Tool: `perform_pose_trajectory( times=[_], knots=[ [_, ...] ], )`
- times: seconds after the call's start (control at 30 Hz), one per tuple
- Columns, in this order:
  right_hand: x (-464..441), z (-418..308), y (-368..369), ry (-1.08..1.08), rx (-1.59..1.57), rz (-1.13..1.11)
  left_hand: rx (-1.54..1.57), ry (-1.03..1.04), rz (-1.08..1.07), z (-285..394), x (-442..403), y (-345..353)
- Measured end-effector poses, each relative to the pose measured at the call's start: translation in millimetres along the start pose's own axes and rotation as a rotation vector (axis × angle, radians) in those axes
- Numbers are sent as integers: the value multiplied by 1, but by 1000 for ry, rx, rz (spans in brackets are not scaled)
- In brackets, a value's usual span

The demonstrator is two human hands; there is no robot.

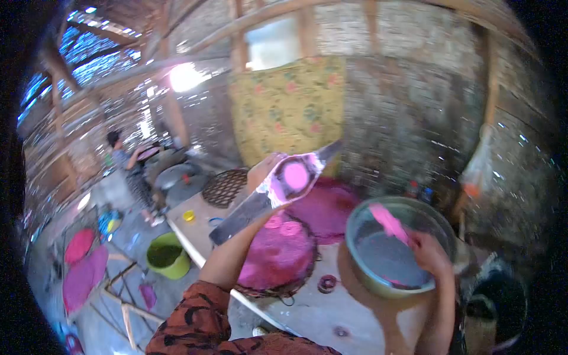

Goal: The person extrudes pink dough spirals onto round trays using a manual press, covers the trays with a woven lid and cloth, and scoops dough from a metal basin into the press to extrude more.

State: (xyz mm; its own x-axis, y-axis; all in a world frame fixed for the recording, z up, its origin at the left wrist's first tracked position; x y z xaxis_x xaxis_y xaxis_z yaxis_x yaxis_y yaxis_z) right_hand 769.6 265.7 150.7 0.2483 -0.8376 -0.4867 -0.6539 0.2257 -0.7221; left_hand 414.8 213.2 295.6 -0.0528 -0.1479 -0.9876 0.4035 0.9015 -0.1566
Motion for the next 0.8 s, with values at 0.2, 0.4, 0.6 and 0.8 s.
perform_pose_trajectory(
  times=[0.2,0.4,0.6,0.8],
  knots=[
    [29,104,111,298,802,-722,197,-350,456,-53,45,-182],
    [-3,-67,97,-219,490,-218,1278,-927,900,-94,100,-242],
    [115,-278,230,465,-1575,-1188,1543,-1609,810,-73,197,-122],
    [122,-274,253,918,-2178,-1310,492,-1647,309,-113,284,-154]
  ],
)
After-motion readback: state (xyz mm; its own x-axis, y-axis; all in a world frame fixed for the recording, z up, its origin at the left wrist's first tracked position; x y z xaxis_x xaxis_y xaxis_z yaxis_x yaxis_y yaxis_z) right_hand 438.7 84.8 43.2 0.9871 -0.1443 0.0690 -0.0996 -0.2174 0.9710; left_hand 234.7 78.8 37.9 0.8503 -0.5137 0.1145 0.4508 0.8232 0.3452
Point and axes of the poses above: each hand's wrist, its own x-axis away from the middle knuckle, its own y-axis out of the palm, z = x × y, the point moved 10 cm from there along -x, towards the middle knuckle, and after that the axes turned 12 degrees about z, right-handed, at the moved point
